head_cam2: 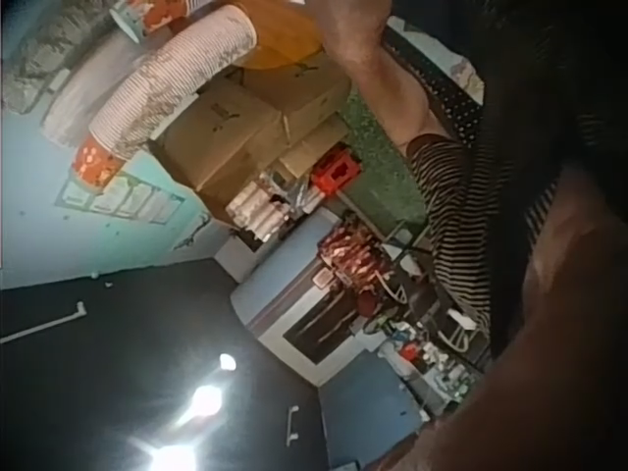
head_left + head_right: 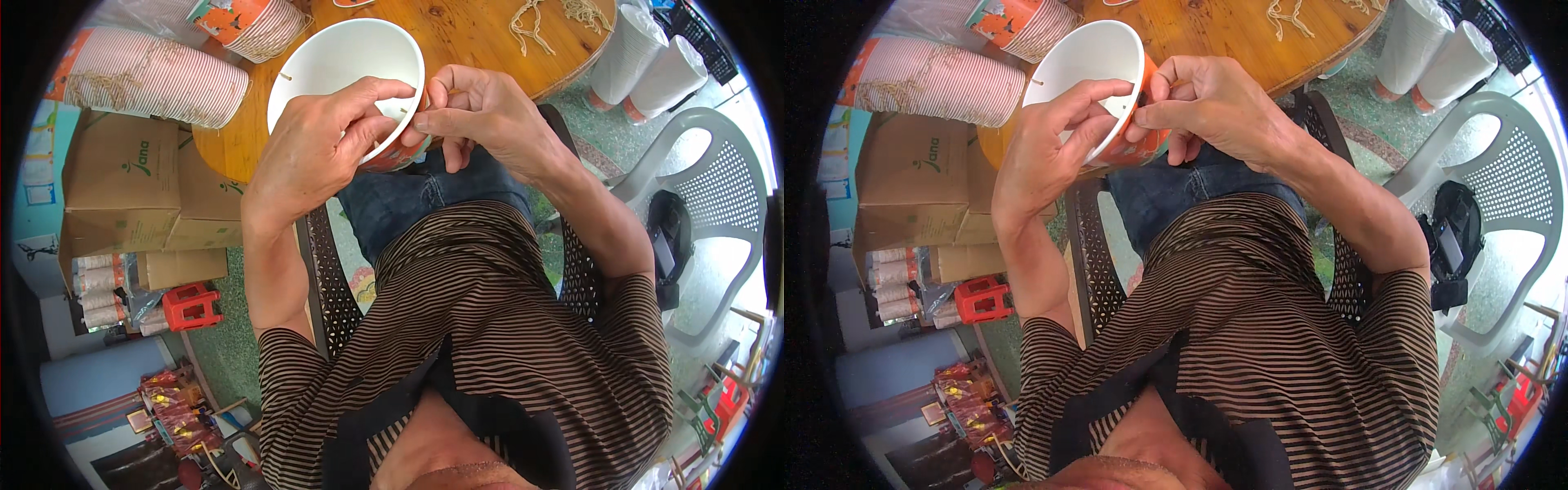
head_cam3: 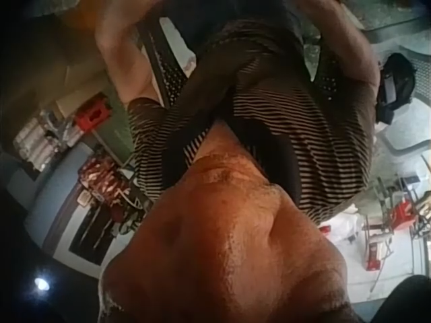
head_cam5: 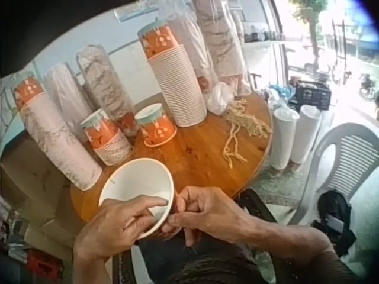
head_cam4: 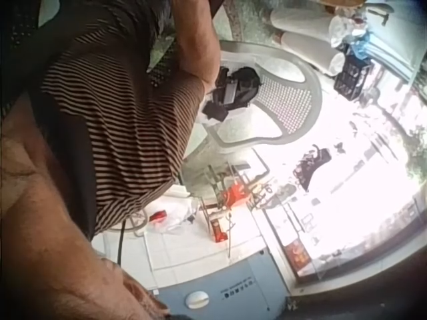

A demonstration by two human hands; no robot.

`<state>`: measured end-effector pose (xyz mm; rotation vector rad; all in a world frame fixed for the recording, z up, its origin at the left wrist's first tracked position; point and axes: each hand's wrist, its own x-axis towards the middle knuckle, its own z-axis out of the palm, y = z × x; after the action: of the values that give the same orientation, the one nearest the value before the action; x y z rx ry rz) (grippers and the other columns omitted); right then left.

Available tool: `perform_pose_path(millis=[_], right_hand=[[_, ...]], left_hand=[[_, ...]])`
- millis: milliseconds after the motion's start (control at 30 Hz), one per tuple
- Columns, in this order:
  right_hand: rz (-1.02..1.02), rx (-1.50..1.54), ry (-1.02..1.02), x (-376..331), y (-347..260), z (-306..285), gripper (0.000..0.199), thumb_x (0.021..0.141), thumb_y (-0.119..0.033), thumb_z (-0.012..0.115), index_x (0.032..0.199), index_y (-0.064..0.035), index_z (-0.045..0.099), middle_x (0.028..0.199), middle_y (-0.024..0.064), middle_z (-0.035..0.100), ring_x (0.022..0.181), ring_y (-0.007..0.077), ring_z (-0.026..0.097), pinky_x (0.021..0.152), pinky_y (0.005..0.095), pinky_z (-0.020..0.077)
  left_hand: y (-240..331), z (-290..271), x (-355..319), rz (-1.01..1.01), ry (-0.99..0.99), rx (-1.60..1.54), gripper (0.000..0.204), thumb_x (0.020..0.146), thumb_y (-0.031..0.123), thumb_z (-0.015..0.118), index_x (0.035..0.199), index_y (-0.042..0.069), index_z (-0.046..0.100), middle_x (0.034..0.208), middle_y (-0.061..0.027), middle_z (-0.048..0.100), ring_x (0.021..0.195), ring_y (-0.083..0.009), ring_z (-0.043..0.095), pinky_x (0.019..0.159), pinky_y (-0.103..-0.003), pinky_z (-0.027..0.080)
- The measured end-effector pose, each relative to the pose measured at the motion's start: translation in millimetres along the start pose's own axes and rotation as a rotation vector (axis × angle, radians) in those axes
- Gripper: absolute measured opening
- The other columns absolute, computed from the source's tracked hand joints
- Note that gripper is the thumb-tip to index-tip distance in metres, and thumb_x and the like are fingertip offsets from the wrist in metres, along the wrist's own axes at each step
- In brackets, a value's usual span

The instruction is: Threading and tying string handles through pre-punched holes in paper buckets.

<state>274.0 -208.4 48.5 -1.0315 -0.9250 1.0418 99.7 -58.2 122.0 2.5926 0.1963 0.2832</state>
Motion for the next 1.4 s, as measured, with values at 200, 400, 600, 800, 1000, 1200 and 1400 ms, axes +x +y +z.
perform_pose_path(millis=[200, 400, 600, 800, 1000, 1200, 1400], right_hand=[[-0.009, -0.018, -0.005, 0, 0, -1, 0.021, 0.094, -0.017, 0.074, 0.091, -0.0051, 0.056, 0.094, 0.0153, 0.079, 0.059, 0.0119, 0.067, 0.054, 0.0245, 0.0537], [-0.019, -0.025, -0.018, 1, 1, -1, 0.021, 0.095, -0.018, 0.074, 0.093, -0.0047, 0.057, 0.093, 0.0145, 0.079, 0.06, 0.0124, 0.067, 0.055, 0.0249, 0.054], [0.016, -0.03, -0.007, 3, 7, 0, 0.023, 0.098, -0.022, 0.072, 0.102, -0.0019, 0.062, 0.094, 0.0117, 0.079, 0.061, 0.0115, 0.067, 0.057, 0.0246, 0.054], [0.055, -0.027, -0.088, 9, 15, 0, 0.024, 0.099, -0.024, 0.071, 0.103, -0.0002, 0.068, 0.092, 0.0081, 0.078, 0.059, 0.0085, 0.062, 0.056, 0.0227, 0.0504], [0.056, -0.076, -0.135, 11, 20, 0, 0.026, 0.101, -0.026, 0.07, 0.106, -0.001, 0.072, 0.089, 0.0062, 0.076, 0.055, 0.0069, 0.055, 0.054, 0.0222, 0.0459], [-0.023, 0.087, -0.136, 15, 27, -1, 0.029, 0.101, -0.031, 0.072, 0.1, -0.0023, 0.071, 0.088, 0.0037, 0.072, 0.06, 0.0058, 0.056, 0.055, 0.0226, 0.0464], [-0.009, 0.139, -0.198, 8, 20, 4, 0.027, 0.102, -0.031, 0.071, 0.099, -0.0042, 0.069, 0.085, 0.0002, 0.068, 0.067, 0.0059, 0.058, 0.058, 0.023, 0.0489]], left_hand=[[5, 0, 9, 0.099, 0.044, 0.137, 0.02, 0.098, 0.005, 0.067, 0.116, 0.006, 0.075, 0.08, -0.0107, 0.074, 0.069, -0.0175, 0.069, 0.066, -0.031, 0.054], [7, 0, 11, 0.101, 0.052, 0.123, 0.011, 0.095, 0.008, 0.07, 0.105, 0.004, 0.076, 0.081, -0.012, 0.075, 0.067, -0.0208, 0.07, 0.063, -0.032, 0.053], [5, 0, 9, -0.062, 0.314, -0.075, 0.01, 0.1, 0.007, 0.065, 0.1, 0.001, 0.072, 0.081, -0.0074, 0.076, 0.069, -0.0122, 0.071, 0.063, -0.028, 0.054], [-4, 0, 8, 0.151, 0.455, -0.397, 0.012, 0.105, 0.009, 0.062, 0.104, 0.0, 0.069, 0.1, -0.0083, 0.077, 0.088, -0.0114, 0.071, 0.075, -0.027, 0.057], [9, 10, 13, 0.219, 0.214, -0.36, 0.007, 0.104, 0.004, 0.061, 0.1, 0.001, 0.065, 0.075, -0.004, 0.069, 0.065, -0.0105, 0.067, 0.061, -0.025, 0.054], [21, 9, 19, 0.243, 0.247, -0.029, 0.003, 0.097, 0.001, 0.065, 0.098, 0.004, 0.065, 0.073, -0.0056, 0.068, 0.06, -0.0181, 0.066, 0.053, -0.031, 0.05], [42, 5, 7, 0.362, 0.223, 0.472, 0.015, 0.088, -0.001, 0.071, 0.102, 0.005, 0.068, 0.079, -0.0097, 0.069, 0.072, -0.0259, 0.068, 0.061, -0.036, 0.054]])
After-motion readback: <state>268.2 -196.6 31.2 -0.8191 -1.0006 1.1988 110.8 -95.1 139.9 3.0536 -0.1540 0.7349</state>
